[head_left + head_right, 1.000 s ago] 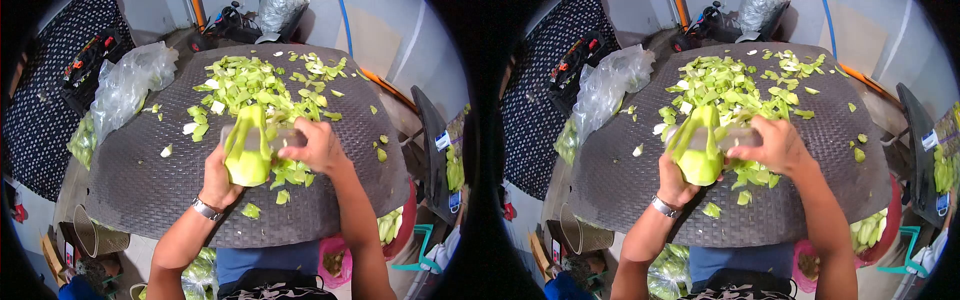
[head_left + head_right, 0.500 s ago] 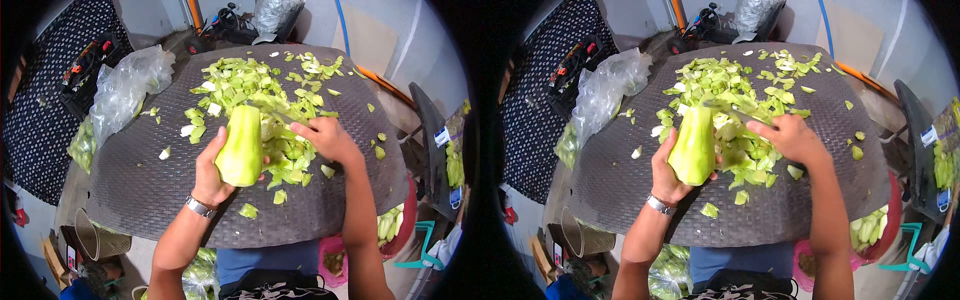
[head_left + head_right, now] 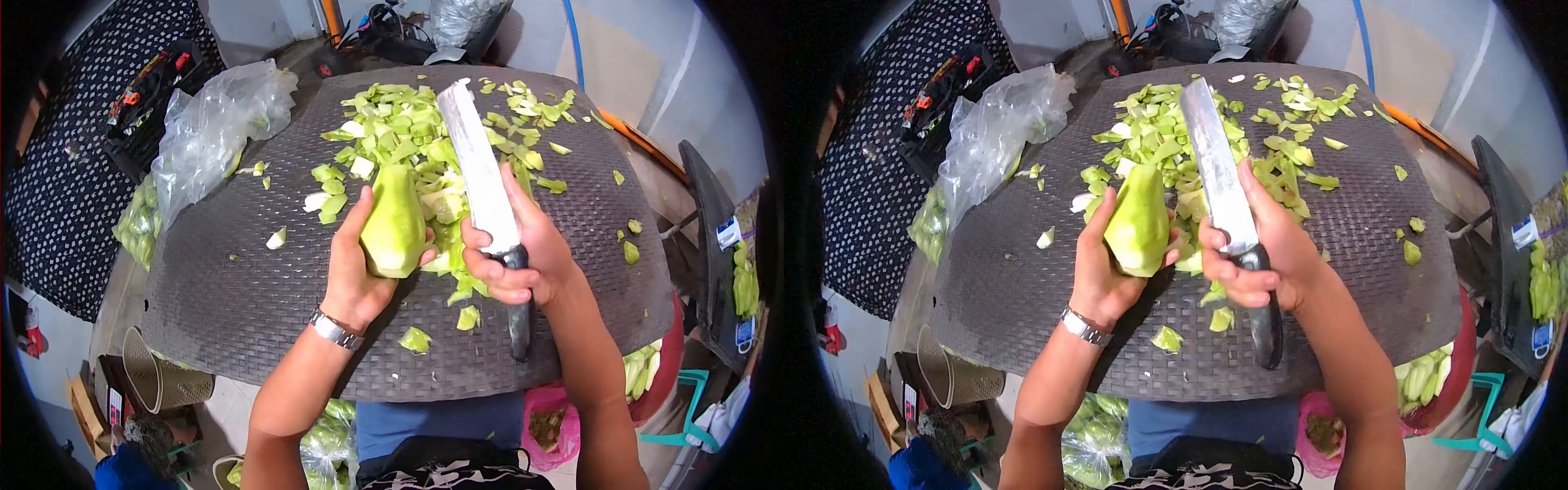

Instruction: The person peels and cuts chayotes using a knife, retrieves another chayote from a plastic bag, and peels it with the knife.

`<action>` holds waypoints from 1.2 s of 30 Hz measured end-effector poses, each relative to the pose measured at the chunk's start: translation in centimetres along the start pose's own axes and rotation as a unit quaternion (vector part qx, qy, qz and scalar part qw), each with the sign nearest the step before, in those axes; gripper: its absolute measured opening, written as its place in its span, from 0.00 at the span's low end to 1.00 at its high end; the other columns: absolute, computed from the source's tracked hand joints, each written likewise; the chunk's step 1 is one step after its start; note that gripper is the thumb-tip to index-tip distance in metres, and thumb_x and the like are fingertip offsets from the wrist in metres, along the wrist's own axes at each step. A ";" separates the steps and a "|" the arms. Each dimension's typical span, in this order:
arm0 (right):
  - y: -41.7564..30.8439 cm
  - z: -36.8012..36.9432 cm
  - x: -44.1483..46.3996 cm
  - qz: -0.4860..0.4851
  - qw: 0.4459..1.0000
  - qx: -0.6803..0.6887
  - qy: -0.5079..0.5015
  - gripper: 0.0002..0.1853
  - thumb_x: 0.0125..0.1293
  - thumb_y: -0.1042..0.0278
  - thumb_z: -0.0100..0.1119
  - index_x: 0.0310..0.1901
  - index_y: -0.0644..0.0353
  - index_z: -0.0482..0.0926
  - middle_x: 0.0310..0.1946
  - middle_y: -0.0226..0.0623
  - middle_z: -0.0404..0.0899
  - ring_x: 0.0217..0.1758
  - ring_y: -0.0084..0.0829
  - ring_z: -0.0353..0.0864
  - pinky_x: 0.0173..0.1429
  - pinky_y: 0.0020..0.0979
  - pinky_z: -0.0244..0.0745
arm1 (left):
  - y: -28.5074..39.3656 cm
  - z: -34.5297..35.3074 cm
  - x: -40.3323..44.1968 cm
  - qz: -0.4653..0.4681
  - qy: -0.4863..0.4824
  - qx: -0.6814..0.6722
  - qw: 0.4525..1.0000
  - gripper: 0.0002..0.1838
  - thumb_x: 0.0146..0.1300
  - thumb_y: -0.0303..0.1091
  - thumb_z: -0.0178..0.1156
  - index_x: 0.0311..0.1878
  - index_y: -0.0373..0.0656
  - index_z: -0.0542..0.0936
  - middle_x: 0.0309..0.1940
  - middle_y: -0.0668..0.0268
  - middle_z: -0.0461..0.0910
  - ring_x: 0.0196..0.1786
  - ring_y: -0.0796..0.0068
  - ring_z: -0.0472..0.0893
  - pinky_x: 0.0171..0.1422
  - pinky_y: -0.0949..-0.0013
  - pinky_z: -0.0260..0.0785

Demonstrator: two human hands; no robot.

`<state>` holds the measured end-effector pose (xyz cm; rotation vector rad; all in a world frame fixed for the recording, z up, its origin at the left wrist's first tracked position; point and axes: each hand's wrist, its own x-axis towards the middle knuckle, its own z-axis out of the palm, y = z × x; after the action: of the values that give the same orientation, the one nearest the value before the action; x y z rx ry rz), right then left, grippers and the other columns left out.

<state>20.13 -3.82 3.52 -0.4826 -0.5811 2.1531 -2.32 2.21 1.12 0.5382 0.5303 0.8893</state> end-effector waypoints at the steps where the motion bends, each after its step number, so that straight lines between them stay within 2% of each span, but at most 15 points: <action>1: 0.4 1.1 -0.3 -0.010 0.996 -0.068 0.053 0.44 0.75 0.16 0.29 0.32 0.57 0.72 0.21 0.40 0.76 0.05 0.20 0.58 0.09 0.26 0.58 | 0.0 -0.1 -0.1 -0.001 -0.014 0.004 1.000 0.30 0.81 0.60 0.50 0.66 0.43 0.78 0.50 0.55 0.85 0.49 0.55 0.87 0.51 0.53 0.81; 3: 1.5 2.9 -0.5 -0.028 0.966 -0.204 0.157 0.44 0.74 0.16 0.30 0.32 0.56 0.72 0.21 0.39 0.77 0.08 0.21 0.62 0.12 0.27 0.62 | 0.0 -0.4 -0.1 -0.001 -0.043 0.012 0.999 0.29 0.80 0.59 0.53 0.65 0.43 0.78 0.51 0.58 0.85 0.49 0.60 0.87 0.54 0.53 0.83; 4: 2.5 3.0 -0.1 -0.105 0.901 -0.382 0.179 0.42 0.71 0.18 0.42 0.32 0.58 0.73 0.23 0.41 0.79 0.13 0.29 0.71 0.18 0.32 0.69 | -0.3 -0.5 0.0 0.007 -0.020 0.009 1.000 0.30 0.80 0.60 0.52 0.66 0.43 0.78 0.52 0.56 0.85 0.51 0.59 0.87 0.56 0.53 0.82; 5: 3.4 3.1 0.2 -0.169 0.788 -0.545 0.231 0.40 0.68 0.19 0.54 0.32 0.60 0.73 0.24 0.42 0.82 0.18 0.36 0.80 0.25 0.37 0.76 | -0.8 -0.4 0.0 0.013 0.002 0.007 1.000 0.31 0.80 0.61 0.51 0.67 0.42 0.77 0.53 0.55 0.86 0.52 0.58 0.87 0.58 0.53 0.82; 6: 4.1 3.1 0.3 -0.220 0.668 -0.668 0.244 0.40 0.66 0.21 0.60 0.33 0.61 0.73 0.25 0.43 0.83 0.22 0.40 0.84 0.28 0.39 0.79 | -1.2 -0.4 0.2 0.020 0.022 0.006 1.000 0.32 0.80 0.62 0.50 0.68 0.42 0.77 0.54 0.53 0.86 0.53 0.57 0.87 0.60 0.53 0.82; 7: 4.6 3.1 0.5 -0.264 0.526 -0.769 0.249 0.39 0.63 0.23 0.66 0.33 0.62 0.74 0.25 0.45 0.84 0.26 0.44 0.87 0.32 0.42 0.81 | -1.2 -0.2 -0.4 0.004 -0.010 -0.017 1.000 0.33 0.79 0.62 0.51 0.68 0.42 0.78 0.54 0.55 0.87 0.54 0.60 0.88 0.65 0.54 0.80; 8: 4.9 3.1 0.7 -0.250 0.538 -0.768 0.241 0.40 0.57 0.26 0.74 0.39 0.65 0.77 0.28 0.51 0.85 0.31 0.52 0.89 0.36 0.46 0.84 | -1.0 0.2 -0.6 -0.014 -0.020 -0.042 0.999 0.31 0.80 0.60 0.51 0.67 0.42 0.79 0.53 0.55 0.87 0.54 0.61 0.88 0.65 0.55 0.80; 11: 5.7 1.9 1.6 -0.328 0.487 -0.777 0.225 0.37 0.55 0.31 0.79 0.35 0.63 0.73 0.25 0.45 0.80 0.26 0.44 0.85 0.32 0.40 0.79 | -0.9 0.7 -0.7 -0.037 -0.020 -0.069 0.997 0.29 0.80 0.58 0.51 0.65 0.42 0.80 0.52 0.57 0.88 0.53 0.61 0.88 0.65 0.55 0.80; 14: 5.5 2.4 1.2 -0.268 0.487 -0.802 0.218 0.45 0.57 0.24 0.71 0.50 0.68 0.78 0.30 0.52 0.86 0.33 0.53 0.90 0.37 0.46 0.86 | -0.8 0.4 -0.6 -0.041 -0.026 -0.069 0.996 0.28 0.80 0.57 0.50 0.64 0.42 0.81 0.51 0.57 0.88 0.53 0.62 0.88 0.64 0.55 0.80; 20: 5.5 2.2 1.2 -0.262 0.491 -0.802 0.218 0.44 0.57 0.23 0.71 0.46 0.66 0.77 0.30 0.51 0.86 0.32 0.53 0.90 0.37 0.47 0.85 | -1.1 0.8 -0.6 -0.031 -0.029 -0.069 0.997 0.28 0.80 0.58 0.49 0.64 0.43 0.81 0.51 0.57 0.88 0.53 0.62 0.88 0.64 0.54 0.80; 23: 5.5 2.0 1.3 -0.311 0.473 -0.799 0.205 0.39 0.53 0.29 0.79 0.34 0.63 0.72 0.24 0.46 0.80 0.26 0.45 0.85 0.31 0.40 0.79 | -1.4 0.2 -0.5 -0.021 -0.038 -0.038 0.998 0.29 0.79 0.59 0.50 0.66 0.45 0.79 0.55 0.58 0.85 0.56 0.61 0.86 0.65 0.54 0.78; 29: 5.4 1.8 1.3 -0.313 0.471 -0.802 0.194 0.39 0.53 0.31 0.80 0.34 0.63 0.72 0.25 0.46 0.79 0.26 0.46 0.85 0.32 0.41 0.79 | -1.0 0.9 -0.9 -0.022 -0.056 -0.046 0.997 0.28 0.81 0.56 0.49 0.66 0.43 0.80 0.53 0.58 0.87 0.53 0.62 0.88 0.66 0.55 0.79; 32: 4.6 1.8 1.1 -0.267 0.498 -0.802 0.193 0.40 0.57 0.26 0.74 0.37 0.65 0.75 0.25 0.50 0.83 0.29 0.51 0.89 0.35 0.45 0.83 | -1.2 0.1 -0.5 0.003 -0.038 0.003 0.999 0.28 0.80 0.56 0.49 0.66 0.43 0.79 0.53 0.58 0.87 0.53 0.62 0.88 0.65 0.56 0.80; 35: 2.8 -0.2 1.2 -0.291 0.494 -0.792 0.209 0.39 0.56 0.28 0.76 0.35 0.64 0.74 0.24 0.49 0.82 0.28 0.51 0.87 0.34 0.45 0.82 | -1.0 0.9 -0.8 0.025 -0.001 0.022 0.999 0.29 0.80 0.57 0.50 0.67 0.41 0.78 0.53 0.56 0.87 0.53 0.62 0.88 0.63 0.58 0.80; 36: 2.5 -0.7 1.2 -0.290 0.521 -0.778 0.198 0.38 0.56 0.30 0.77 0.34 0.64 0.73 0.24 0.49 0.82 0.27 0.50 0.86 0.34 0.45 0.81 | -1.1 0.5 -0.6 0.027 0.004 0.022 0.999 0.30 0.80 0.57 0.50 0.67 0.41 0.78 0.52 0.55 0.87 0.53 0.62 0.88 0.63 0.57 0.80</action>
<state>18.24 -4.01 1.36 -1.3577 -1.9603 0.2784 -1.69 1.07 0.91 0.5912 0.5454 0.9334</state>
